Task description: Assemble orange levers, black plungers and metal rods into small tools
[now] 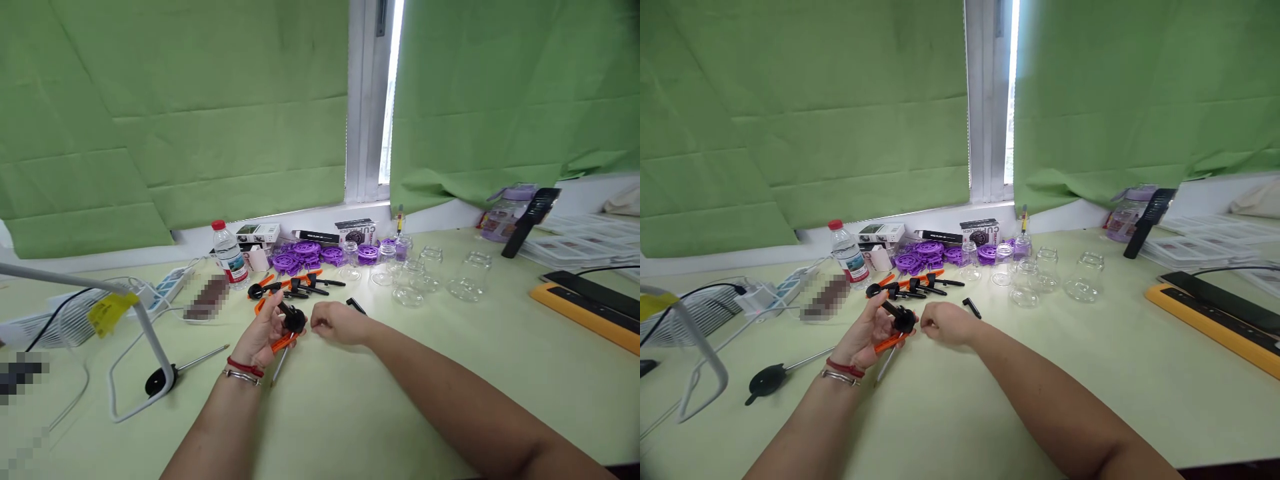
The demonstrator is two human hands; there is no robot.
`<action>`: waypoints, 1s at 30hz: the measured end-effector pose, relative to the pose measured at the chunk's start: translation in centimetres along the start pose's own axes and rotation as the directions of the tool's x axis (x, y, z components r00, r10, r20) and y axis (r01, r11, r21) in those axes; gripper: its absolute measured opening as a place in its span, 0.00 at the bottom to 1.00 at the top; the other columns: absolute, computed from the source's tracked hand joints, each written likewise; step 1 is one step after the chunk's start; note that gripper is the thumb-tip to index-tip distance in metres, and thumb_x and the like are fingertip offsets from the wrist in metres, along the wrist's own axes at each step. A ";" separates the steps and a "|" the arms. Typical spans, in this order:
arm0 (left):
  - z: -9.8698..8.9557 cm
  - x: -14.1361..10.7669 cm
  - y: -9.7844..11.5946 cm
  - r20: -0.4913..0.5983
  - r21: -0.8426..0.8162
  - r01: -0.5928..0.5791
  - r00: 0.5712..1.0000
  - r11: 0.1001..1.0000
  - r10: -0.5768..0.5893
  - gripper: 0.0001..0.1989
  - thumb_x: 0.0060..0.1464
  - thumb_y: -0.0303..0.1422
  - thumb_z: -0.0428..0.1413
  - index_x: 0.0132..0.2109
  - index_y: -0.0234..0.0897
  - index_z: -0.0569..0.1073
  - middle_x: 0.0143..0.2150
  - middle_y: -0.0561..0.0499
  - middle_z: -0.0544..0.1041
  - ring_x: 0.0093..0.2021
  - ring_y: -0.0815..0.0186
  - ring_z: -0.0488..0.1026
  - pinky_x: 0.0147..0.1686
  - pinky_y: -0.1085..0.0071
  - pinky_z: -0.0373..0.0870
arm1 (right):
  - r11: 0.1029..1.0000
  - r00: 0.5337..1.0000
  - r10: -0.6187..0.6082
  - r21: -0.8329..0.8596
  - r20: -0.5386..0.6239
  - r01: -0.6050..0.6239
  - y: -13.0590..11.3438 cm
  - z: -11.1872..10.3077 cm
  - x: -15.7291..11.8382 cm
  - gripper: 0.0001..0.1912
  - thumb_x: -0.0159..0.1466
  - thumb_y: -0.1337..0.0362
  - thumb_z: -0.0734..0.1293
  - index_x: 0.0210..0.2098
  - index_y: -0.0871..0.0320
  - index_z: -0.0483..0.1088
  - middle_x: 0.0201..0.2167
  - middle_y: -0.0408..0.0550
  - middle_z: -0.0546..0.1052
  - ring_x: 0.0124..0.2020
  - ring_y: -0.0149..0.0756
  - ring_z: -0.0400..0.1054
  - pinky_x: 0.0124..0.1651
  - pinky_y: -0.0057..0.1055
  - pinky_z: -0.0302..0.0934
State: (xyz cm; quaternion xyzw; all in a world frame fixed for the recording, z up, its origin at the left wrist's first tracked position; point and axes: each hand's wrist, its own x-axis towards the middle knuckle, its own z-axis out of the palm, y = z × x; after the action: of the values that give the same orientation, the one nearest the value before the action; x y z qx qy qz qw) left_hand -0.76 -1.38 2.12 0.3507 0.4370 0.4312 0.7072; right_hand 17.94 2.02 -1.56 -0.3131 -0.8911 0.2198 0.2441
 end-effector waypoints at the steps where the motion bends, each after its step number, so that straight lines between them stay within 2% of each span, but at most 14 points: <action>1: 0.1 0.0 -0.2 0.015 0.020 0.022 1.000 1.000 -0.023 0.24 0.46 0.53 0.55 0.37 0.34 0.68 0.30 0.42 0.77 0.26 0.57 0.76 0.13 0.73 0.62 | 0.999 0.998 -0.006 0.050 -0.060 0.009 0.0 -0.8 0.0 0.05 0.57 0.71 0.63 0.30 0.60 0.70 0.29 0.45 0.71 0.29 0.29 0.63 0.32 0.25 0.58; 3: 0.6 0.1 -0.7 0.056 0.072 0.064 0.996 0.995 -0.068 0.25 0.46 0.53 0.54 0.36 0.33 0.69 0.31 0.40 0.77 0.26 0.58 0.76 0.13 0.74 0.61 | 0.991 0.984 -0.058 0.106 -0.166 0.076 -0.3 -2.2 0.1 0.03 0.60 0.69 0.63 0.30 0.59 0.69 0.28 0.44 0.69 0.29 0.29 0.62 0.32 0.25 0.58; 5: 1.0 0.1 -1.3 0.104 0.124 0.098 0.988 0.988 -0.111 0.25 0.47 0.53 0.53 0.36 0.32 0.70 0.32 0.40 0.77 0.27 0.58 0.76 0.14 0.74 0.60 | 0.982 0.972 -0.133 0.105 -0.196 0.156 -0.7 -3.1 0.1 0.04 0.60 0.68 0.63 0.30 0.59 0.68 0.28 0.44 0.68 0.30 0.30 0.62 0.33 0.25 0.58; 8: 1.6 0.0 -2.0 0.167 0.167 0.111 0.976 0.980 -0.139 0.25 0.48 0.54 0.52 0.36 0.32 0.70 0.31 0.40 0.77 0.27 0.59 0.75 0.16 0.74 0.60 | 0.973 0.971 -0.213 0.068 -0.105 0.221 -1.1 -3.5 0.1 0.03 0.60 0.70 0.63 0.31 0.59 0.68 0.30 0.45 0.68 0.32 0.30 0.63 0.36 0.26 0.59; 11: 1.9 -0.1 -2.1 0.182 0.180 0.103 0.974 0.978 -0.136 0.25 0.48 0.53 0.52 0.37 0.33 0.70 0.28 0.43 0.76 0.26 0.61 0.74 0.17 0.73 0.60 | 0.973 0.974 -0.224 0.052 -0.028 0.226 -1.2 -3.4 0.0 0.04 0.61 0.70 0.62 0.34 0.60 0.69 0.32 0.46 0.69 0.33 0.30 0.64 0.37 0.27 0.59; 22: 1.7 -0.1 -2.0 0.223 0.213 0.095 0.964 0.972 -0.143 0.25 0.49 0.53 0.51 0.39 0.34 0.68 0.27 0.45 0.75 0.25 0.62 0.73 0.18 0.73 0.61 | 0.962 0.963 -0.258 0.107 0.070 0.250 -1.1 -4.2 -0.1 0.05 0.62 0.70 0.62 0.36 0.60 0.69 0.34 0.46 0.69 0.35 0.30 0.64 0.38 0.26 0.60; 30: 1.7 -0.1 -2.2 0.240 0.240 0.067 0.962 0.968 -0.126 0.23 0.51 0.53 0.49 0.40 0.36 0.67 0.28 0.46 0.75 0.26 0.62 0.73 0.17 0.74 0.60 | 0.961 0.970 -0.231 0.174 0.070 0.216 -1.2 -4.1 0.0 0.05 0.62 0.70 0.62 0.34 0.60 0.70 0.31 0.45 0.70 0.32 0.29 0.64 0.37 0.26 0.59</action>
State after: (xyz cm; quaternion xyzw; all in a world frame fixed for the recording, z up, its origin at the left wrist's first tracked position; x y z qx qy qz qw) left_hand 1.43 -2.52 0.89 0.4605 0.4066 0.2941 0.7322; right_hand 19.80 2.13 2.32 -0.1791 -0.9096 0.2776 0.2519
